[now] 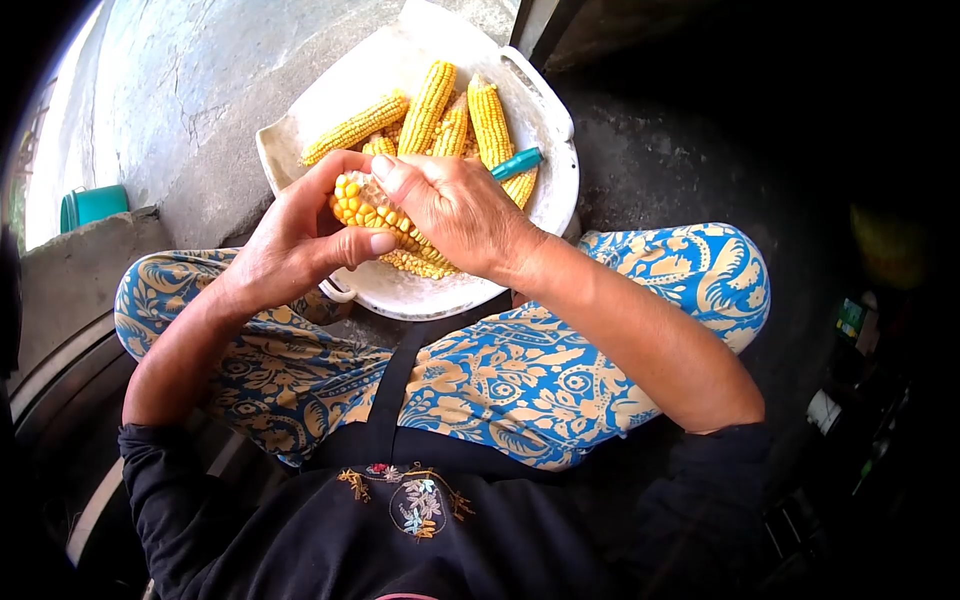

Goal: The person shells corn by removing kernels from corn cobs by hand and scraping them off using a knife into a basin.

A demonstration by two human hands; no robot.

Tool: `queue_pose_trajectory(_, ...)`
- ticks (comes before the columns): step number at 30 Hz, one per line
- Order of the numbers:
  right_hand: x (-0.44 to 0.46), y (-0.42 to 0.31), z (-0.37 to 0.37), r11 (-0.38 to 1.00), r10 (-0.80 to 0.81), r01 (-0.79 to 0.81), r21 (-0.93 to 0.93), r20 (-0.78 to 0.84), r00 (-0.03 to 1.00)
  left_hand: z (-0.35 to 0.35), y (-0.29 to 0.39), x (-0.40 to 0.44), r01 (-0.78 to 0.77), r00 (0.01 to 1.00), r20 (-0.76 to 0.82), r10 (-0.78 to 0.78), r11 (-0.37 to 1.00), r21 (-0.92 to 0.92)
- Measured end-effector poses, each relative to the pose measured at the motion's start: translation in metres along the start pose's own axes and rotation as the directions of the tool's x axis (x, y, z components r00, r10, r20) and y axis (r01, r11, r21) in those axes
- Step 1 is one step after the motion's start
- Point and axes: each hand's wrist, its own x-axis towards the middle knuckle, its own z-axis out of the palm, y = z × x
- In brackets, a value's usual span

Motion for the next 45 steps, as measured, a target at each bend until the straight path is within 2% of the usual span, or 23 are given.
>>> queue_pose_trajectory(1,0.0,0.001,0.0,0.999,-0.014,0.014,0.029,0.009,1.0,-0.001,0.003,0.0,0.0,1.0,0.0,0.0,1.0,0.0)
queue_pose_trajectory(3,0.001,0.001,-0.001,0.998,-0.029,0.028,0.058,0.021,0.999,-0.004,0.013,0.0,0.135,0.99,0.034,-0.135,0.991,0.019)
queue_pose_trajectory(5,0.002,-0.002,-0.003,0.987,0.014,-0.026,0.16,0.077,0.997,-0.003,0.011,0.001,0.095,0.995,0.021,-0.096,0.994,0.052)
queue_pose_trajectory(6,0.003,-0.005,-0.004,0.987,0.012,-0.025,0.158,0.079,0.997,-0.003,0.01,0.001,0.056,0.998,0.014,-0.058,0.995,0.087)
queue_pose_trajectory(8,0.003,-0.012,-0.006,0.999,-0.021,0.023,-0.048,0.043,0.999,-0.001,0.01,0.002,0.052,0.999,-0.002,-0.053,0.99,0.128)
queue_pose_trajectory(9,0.005,-0.014,-0.004,0.999,-0.027,0.027,0.018,0.02,0.999,0.0,0.011,0.002,0.05,0.999,-0.016,-0.048,0.984,0.171)
queue_pose_trajectory(14,0.006,-0.009,-0.001,0.999,-0.036,0.037,-0.023,0.037,0.999,0.003,0.01,0.002,0.015,0.999,-0.049,0.001,0.942,0.335)
queue_pose_trajectory(16,0.006,-0.008,-0.004,0.996,0.022,-0.027,0.085,0.056,0.998,0.003,0.007,0.004,0.043,0.997,-0.066,-0.029,0.974,0.223)
queue_pose_trajectory(19,0.005,0.0,0.002,0.978,-0.02,0.013,0.209,0.031,0.999,0.004,0.009,0.004,0.032,0.998,-0.068,-0.015,0.962,0.272)
queue_pose_trajectory(22,0.002,0.003,0.001,0.984,0.021,-0.025,0.177,0.024,0.999,0.005,0.01,0.003,0.032,0.997,-0.071,-0.011,0.952,0.306)
queue_pose_trajectory(24,0.0,0.006,0.002,0.98,0.032,-0.032,0.196,0.0,0.999,0.004,0.004,0.002,0.12,0.989,-0.079,-0.126,0.99,-0.078)
queue_pose_trajectory(26,0.001,0.006,0.003,0.975,0.04,-0.036,0.217,-0.012,0.999,-0.001,0.005,0.004,0.078,0.994,-0.075,-0.078,0.997,-0.009)
queue_pose_trajectory(28,0.0,0.004,0.001,0.964,-0.024,0.025,0.263,-0.005,1.0,-0.004,0.013,0.004,0.164,0.986,-0.005,-0.164,0.985,0.045)
queue_pose_trajectory(30,0.001,0.0,0.0,0.96,0.006,-0.02,0.28,0.051,0.999,-0.004,0.012,0.005,0.159,0.987,-0.003,-0.159,0.986,0.048)
queue_pose_trajectory(33,0.0,-0.005,0.004,0.988,-0.017,0.019,0.152,-0.01,1.0,-0.003,0.013,0.006,0.191,0.981,0.011,-0.192,0.979,0.076)
queue_pose_trajectory(35,0.0,-0.008,0.002,0.991,0.049,-0.054,0.121,0.043,0.998,-0.003,0.013,0.006,0.23,0.973,0.015,-0.232,0.968,0.098)
queue_pose_trajectory(36,0.0,-0.008,0.002,0.991,0.048,-0.053,0.121,0.042,0.998,-0.002,0.013,0.006,0.22,0.975,0.005,-0.221,0.973,0.063)
queue_pose_trajectory(38,-0.001,-0.006,0.005,0.992,0.007,0.011,0.129,-0.143,0.99,0.0,0.012,0.004,0.21,0.978,0.0,-0.211,0.977,0.029)
queue_pose_trajectory(40,-0.001,-0.005,0.005,0.984,0.034,-0.009,0.175,-0.141,0.989,0.004,0.012,0.003,0.079,0.997,-0.014,-0.081,0.987,-0.138)
queue_pose_trajectory(41,-0.001,-0.007,0.004,0.975,0.035,-0.004,0.221,-0.134,0.99,-0.001,0.016,0.004,0.14,0.99,0.04,-0.136,0.978,-0.157)
queue_pose_trajectory(43,0.001,-0.004,0.002,0.967,0.001,0.016,0.256,-0.064,0.998,-0.002,0.015,0.006,0.164,0.986,0.035,-0.16,0.973,-0.161)
queue_pose_trajectory(44,0.003,-0.003,0.004,0.917,0.019,-0.001,0.4,-0.043,0.999,-0.002,0.014,0.006,0.184,0.983,0.037,-0.18,0.969,-0.165)
queue_pose_trajectory(45,0.003,-0.002,0.003,0.938,0.017,-0.013,0.346,-0.011,1.0,-0.002,0.01,0.008,0.145,0.989,0.02,-0.144,0.985,-0.093)
